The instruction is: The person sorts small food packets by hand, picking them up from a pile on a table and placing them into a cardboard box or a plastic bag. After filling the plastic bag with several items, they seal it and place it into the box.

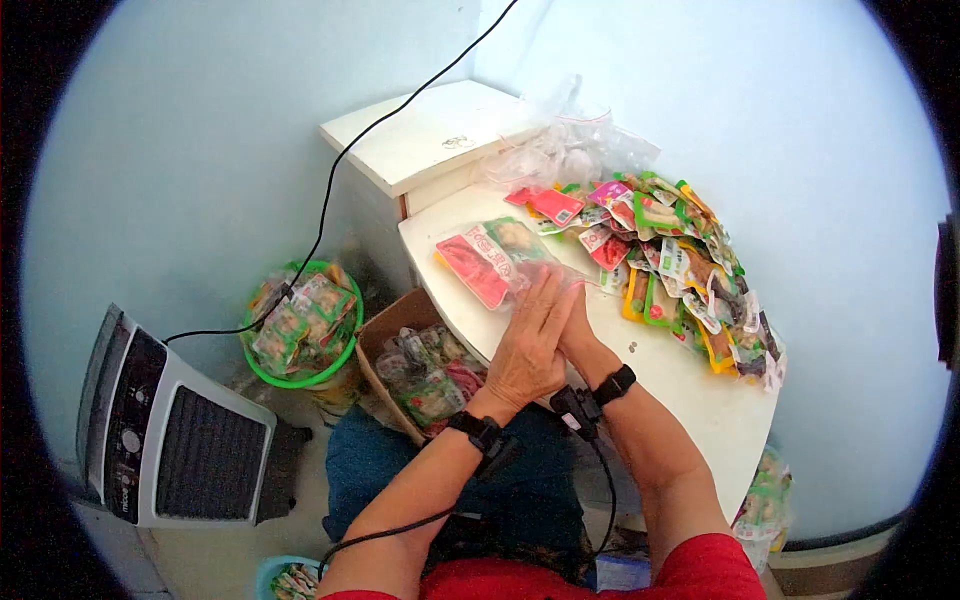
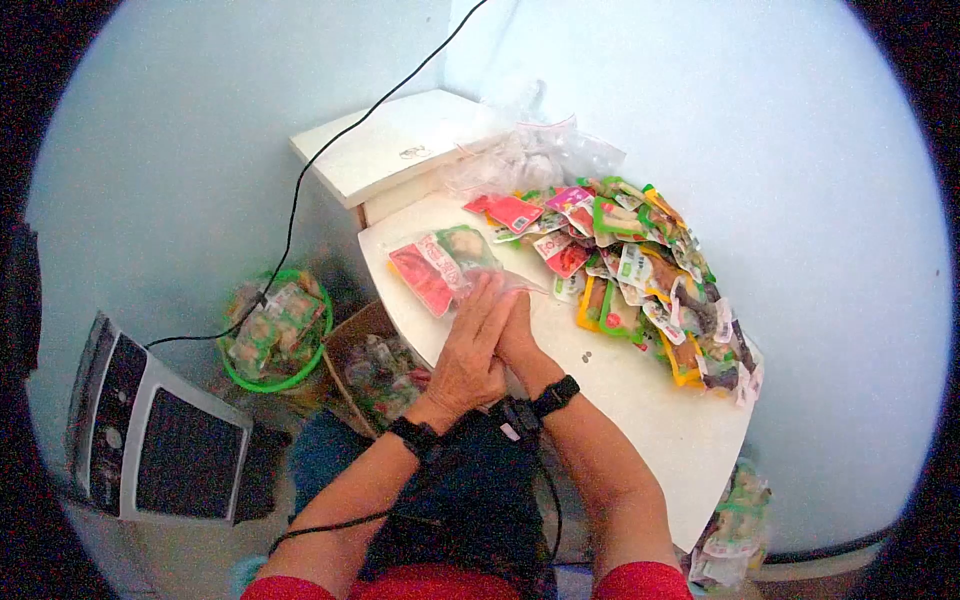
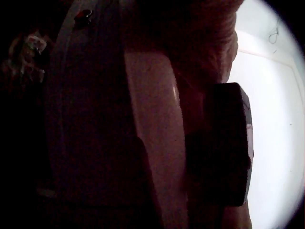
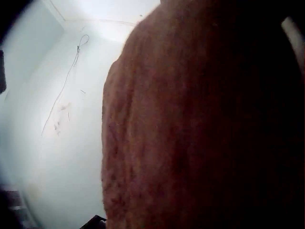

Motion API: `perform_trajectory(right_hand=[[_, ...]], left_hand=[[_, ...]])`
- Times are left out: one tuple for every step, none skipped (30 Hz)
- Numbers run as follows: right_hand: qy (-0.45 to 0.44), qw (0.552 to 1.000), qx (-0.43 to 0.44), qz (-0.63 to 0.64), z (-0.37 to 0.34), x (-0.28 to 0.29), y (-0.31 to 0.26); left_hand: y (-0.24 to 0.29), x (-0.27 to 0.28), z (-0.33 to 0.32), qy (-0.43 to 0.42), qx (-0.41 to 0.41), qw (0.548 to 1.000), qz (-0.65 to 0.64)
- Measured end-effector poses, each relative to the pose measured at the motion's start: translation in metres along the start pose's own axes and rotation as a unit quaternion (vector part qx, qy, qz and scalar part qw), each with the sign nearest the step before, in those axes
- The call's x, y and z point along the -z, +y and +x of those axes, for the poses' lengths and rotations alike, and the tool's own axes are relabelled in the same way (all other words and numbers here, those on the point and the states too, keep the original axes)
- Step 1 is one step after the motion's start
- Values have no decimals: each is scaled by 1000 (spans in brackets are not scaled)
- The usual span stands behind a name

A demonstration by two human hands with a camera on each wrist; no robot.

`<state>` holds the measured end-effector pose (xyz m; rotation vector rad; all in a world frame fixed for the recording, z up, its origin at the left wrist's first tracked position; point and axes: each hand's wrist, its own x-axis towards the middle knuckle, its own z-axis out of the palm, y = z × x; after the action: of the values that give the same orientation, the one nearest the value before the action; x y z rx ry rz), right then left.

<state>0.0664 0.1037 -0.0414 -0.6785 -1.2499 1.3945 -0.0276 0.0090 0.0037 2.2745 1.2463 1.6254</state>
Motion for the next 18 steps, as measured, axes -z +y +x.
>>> perform_trajectory(right_hand=[[-20, 996, 36, -85, 0, -1, -3], [-49, 983, 47, -172, -4, 3, -9], [-76, 962, 58, -256, -7, 1, -25], [-89, 949, 95, -288, -5, 2, -34], [-99, 934, 130, -318, -1, 5, -41], [-107, 917, 165, -348, 1, 8, -50], [-118, 938, 75, -316, -1, 9, -62], [-131, 951, -15, -279, -5, 10, -75], [-144, 955, -103, -240, -8, 12, -88], [-147, 944, -119, -270, -10, 16, -101], [-151, 932, -135, -300, -12, 22, -113], [-155, 919, -150, -330, -11, 26, -121], [-111, 913, -143, -365, -11, 29, -126], [-85, 893, -72, -437, -8, 40, -121], [-57, 862, 1, -504, -2, 55, -112], [-27, 820, 73, -566, 2, 63, -109], [4, 790, 49, -611, 6, 71, -106], [31, 799, 73, -595, 4, 74, -102]], left_hand=[[0, 0, -1, -2, 0, 1000, -3], [0, 1, -1, 2, 1, 1000, -6], [0, 1, -1, 6, 1, 1000, -10], [0, 0, -1, 7, 2, 1000, -13], [1, 0, -1, 4, 4, 1000, 2], [2, 0, 0, 0, 4, 1000, 17], [3, -1, 0, -4, 5, 999, 31], [3, -2, 0, -3, 5, 999, 35], [3, -3, 0, 0, 3, 999, 38], [3, -4, 1, 4, 1, 999, 42], [3, -5, 0, -5, 16, 999, 34], [3, -5, 2, -5, 9, 999, 44], [5, -4, 3, -8, 4, 999, 52], [7, -4, 3, -11, -2, 998, 61], [9, -5, 3, -12, 1, 998, 68], [9, -5, 2, -12, 5, 997, 76], [8, -7, 1, -11, 8, 996, 83], [8, -8, 0, -16, 4, 996, 91]])
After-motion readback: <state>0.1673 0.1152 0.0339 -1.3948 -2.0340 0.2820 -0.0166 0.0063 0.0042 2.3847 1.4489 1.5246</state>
